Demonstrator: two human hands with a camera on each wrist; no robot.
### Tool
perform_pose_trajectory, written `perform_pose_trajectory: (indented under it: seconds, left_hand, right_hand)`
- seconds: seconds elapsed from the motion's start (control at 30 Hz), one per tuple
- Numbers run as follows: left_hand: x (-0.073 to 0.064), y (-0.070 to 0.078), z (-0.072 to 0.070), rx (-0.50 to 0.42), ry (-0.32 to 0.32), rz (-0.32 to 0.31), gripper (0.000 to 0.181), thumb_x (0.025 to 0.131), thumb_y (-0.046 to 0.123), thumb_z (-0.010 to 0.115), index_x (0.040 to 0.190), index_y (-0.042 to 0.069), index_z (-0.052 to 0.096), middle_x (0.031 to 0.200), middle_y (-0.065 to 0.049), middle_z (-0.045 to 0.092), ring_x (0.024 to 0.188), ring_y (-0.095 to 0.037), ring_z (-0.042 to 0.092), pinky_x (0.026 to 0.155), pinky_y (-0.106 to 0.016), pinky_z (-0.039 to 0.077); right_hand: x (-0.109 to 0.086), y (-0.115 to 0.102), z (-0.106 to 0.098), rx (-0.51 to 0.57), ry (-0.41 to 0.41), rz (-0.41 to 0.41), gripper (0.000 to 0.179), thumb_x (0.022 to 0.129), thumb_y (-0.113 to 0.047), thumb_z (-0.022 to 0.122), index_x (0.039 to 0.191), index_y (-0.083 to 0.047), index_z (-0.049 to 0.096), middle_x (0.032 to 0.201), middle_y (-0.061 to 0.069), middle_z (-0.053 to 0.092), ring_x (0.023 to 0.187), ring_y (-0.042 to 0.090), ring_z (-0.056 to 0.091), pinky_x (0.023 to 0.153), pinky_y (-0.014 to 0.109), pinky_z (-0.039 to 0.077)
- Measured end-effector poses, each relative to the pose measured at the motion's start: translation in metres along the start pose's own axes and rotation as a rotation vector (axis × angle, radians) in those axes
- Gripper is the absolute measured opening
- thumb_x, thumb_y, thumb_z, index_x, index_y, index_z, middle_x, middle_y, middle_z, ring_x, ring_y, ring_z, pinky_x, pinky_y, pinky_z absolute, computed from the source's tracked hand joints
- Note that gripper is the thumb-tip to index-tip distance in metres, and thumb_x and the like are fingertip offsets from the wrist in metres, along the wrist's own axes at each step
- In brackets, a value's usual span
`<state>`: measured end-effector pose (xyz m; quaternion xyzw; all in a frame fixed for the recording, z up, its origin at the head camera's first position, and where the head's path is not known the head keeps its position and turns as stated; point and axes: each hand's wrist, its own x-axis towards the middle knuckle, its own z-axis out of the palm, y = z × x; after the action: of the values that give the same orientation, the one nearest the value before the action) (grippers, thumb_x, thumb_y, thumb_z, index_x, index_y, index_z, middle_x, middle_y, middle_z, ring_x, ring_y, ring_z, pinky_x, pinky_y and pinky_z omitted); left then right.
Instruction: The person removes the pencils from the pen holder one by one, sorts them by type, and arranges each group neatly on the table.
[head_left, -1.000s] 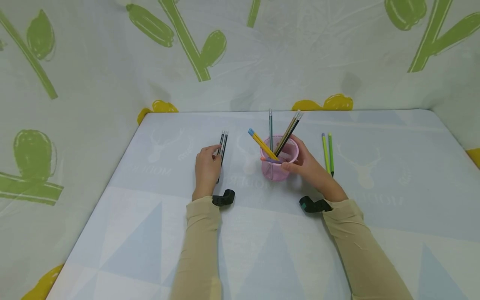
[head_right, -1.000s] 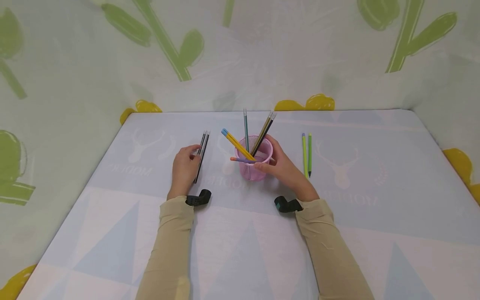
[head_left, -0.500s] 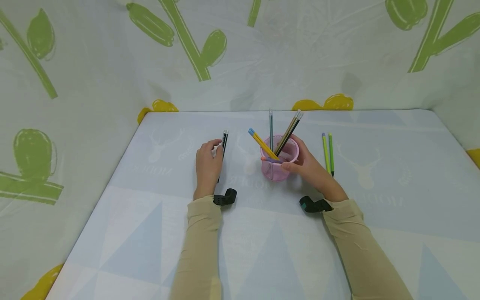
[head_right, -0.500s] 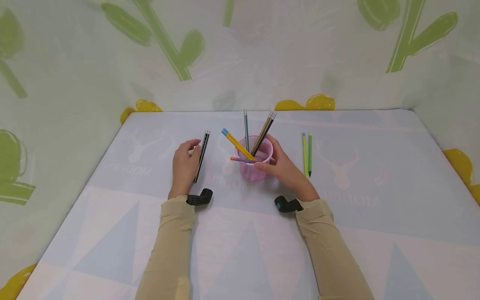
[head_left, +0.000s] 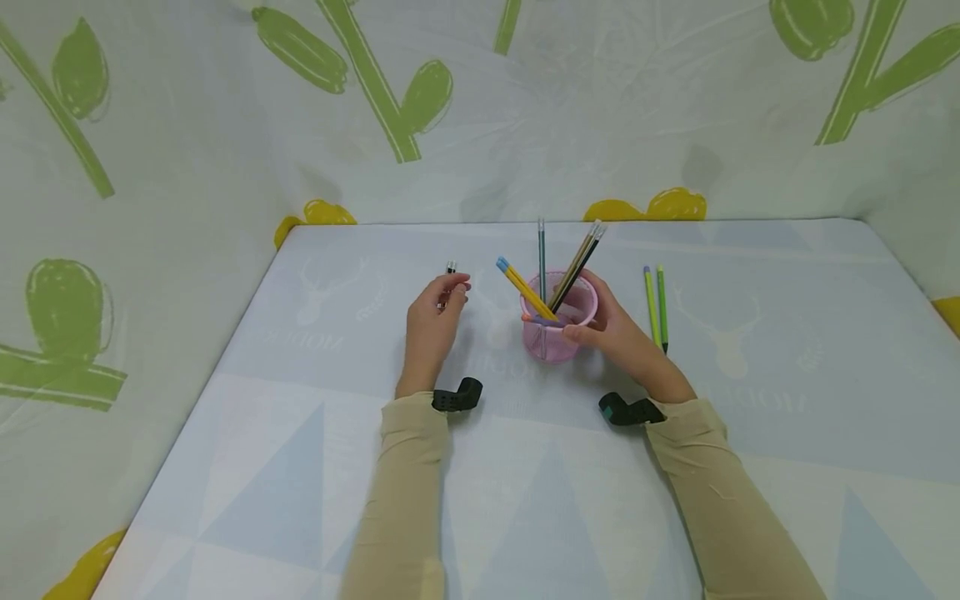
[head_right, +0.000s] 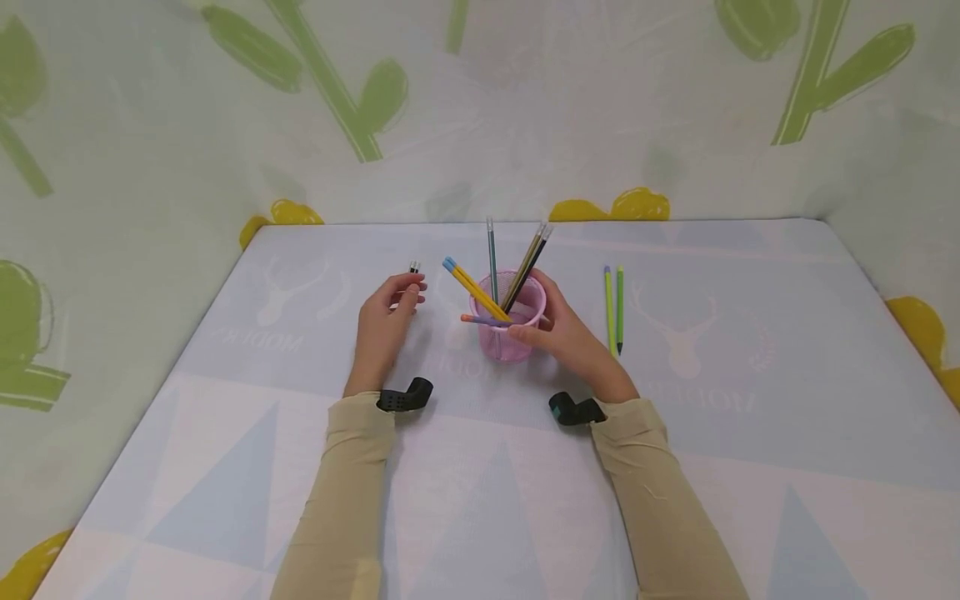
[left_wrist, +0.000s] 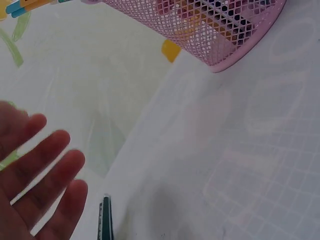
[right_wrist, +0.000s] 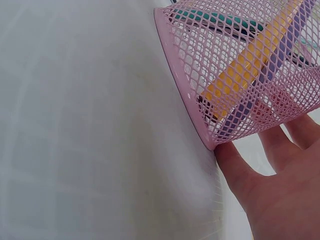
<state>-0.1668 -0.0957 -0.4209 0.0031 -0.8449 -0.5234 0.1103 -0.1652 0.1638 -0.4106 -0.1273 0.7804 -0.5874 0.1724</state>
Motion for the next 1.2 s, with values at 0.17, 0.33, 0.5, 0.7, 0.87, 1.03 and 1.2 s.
perform_pose_trajectory:
  seconds: [0.17,0.33,0.5,0.7,0.87,1.03,1.2]
  left_hand:
    - [-0.003,0.003,0.004,-0.012,-0.179,0.077,0.030,0.093,0.041,0.049,0.119,0.028,0.058,0.112,0.011,0.063,0.098,-0.004,0.056,0.084,-0.027,0.048]
    - [-0.005,0.010,0.011,-0.038,-0.308,0.103,0.040,0.091,0.052,0.046,0.124,0.031,0.054,0.116,0.013,0.060,0.105,-0.003,0.054,0.090,-0.030,0.046]
    - [-0.006,0.014,0.016,-0.105,-0.427,0.103,0.045,0.088,0.053,0.050,0.129,0.035,0.047,0.122,0.014,0.055,0.114,-0.004,0.050,0.094,-0.033,0.043]
    - [-0.008,0.015,0.019,-0.177,-0.585,0.085,0.061,0.084,0.043,0.060,0.139,0.033,0.035,0.136,0.010,0.043,0.123,-0.011,0.043,0.099,-0.034,0.041]
    - [-0.009,0.016,0.025,-0.168,-0.623,0.054,0.073,0.079,0.040,0.067,0.141,0.035,0.028,0.139,0.011,0.039,0.126,-0.013,0.040,0.101,-0.035,0.040]
    - [-0.010,0.017,0.034,-0.140,-0.631,0.033,0.081,0.074,0.044,0.072,0.140,0.036,0.025,0.138,0.013,0.038,0.126,-0.013,0.041,0.102,-0.038,0.038]
    - [-0.011,0.019,0.041,-0.154,-0.623,0.019,0.084,0.073,0.045,0.074,0.140,0.040,0.023,0.140,0.014,0.036,0.128,-0.014,0.038,0.104,-0.040,0.035]
  right_hand:
    - [0.001,0.001,0.000,-0.008,0.001,0.002,0.084,0.083,-0.032,0.064,0.146,-0.034,0.007,0.149,0.002,0.021,0.137,0.024,0.021,0.106,0.056,0.024]
    - [0.000,0.002,0.000,-0.015,0.003,-0.001,0.084,0.083,-0.033,0.064,0.145,-0.035,0.007,0.149,0.001,0.020,0.137,0.023,0.020,0.106,0.056,0.024]
    - [0.001,0.001,0.000,-0.026,0.008,0.000,0.085,0.083,-0.034,0.064,0.145,-0.035,0.007,0.150,0.000,0.020,0.138,0.024,0.020,0.106,0.056,0.024]
    - [0.000,0.001,0.000,-0.026,0.009,0.005,0.084,0.083,-0.034,0.064,0.145,-0.036,0.007,0.150,-0.001,0.020,0.138,0.023,0.021,0.106,0.057,0.023]
    - [0.000,0.002,0.000,-0.018,0.003,-0.006,0.084,0.083,-0.034,0.064,0.145,-0.035,0.008,0.150,-0.001,0.020,0.138,0.023,0.021,0.106,0.057,0.023]
    - [0.000,0.002,0.000,-0.010,0.001,-0.013,0.082,0.084,-0.033,0.064,0.145,-0.034,0.009,0.149,0.000,0.021,0.137,0.023,0.021,0.106,0.057,0.023]
    - [0.000,0.002,0.000,-0.004,0.015,-0.010,0.081,0.083,-0.035,0.065,0.144,-0.035,0.011,0.148,-0.001,0.023,0.136,0.021,0.023,0.106,0.055,0.025]
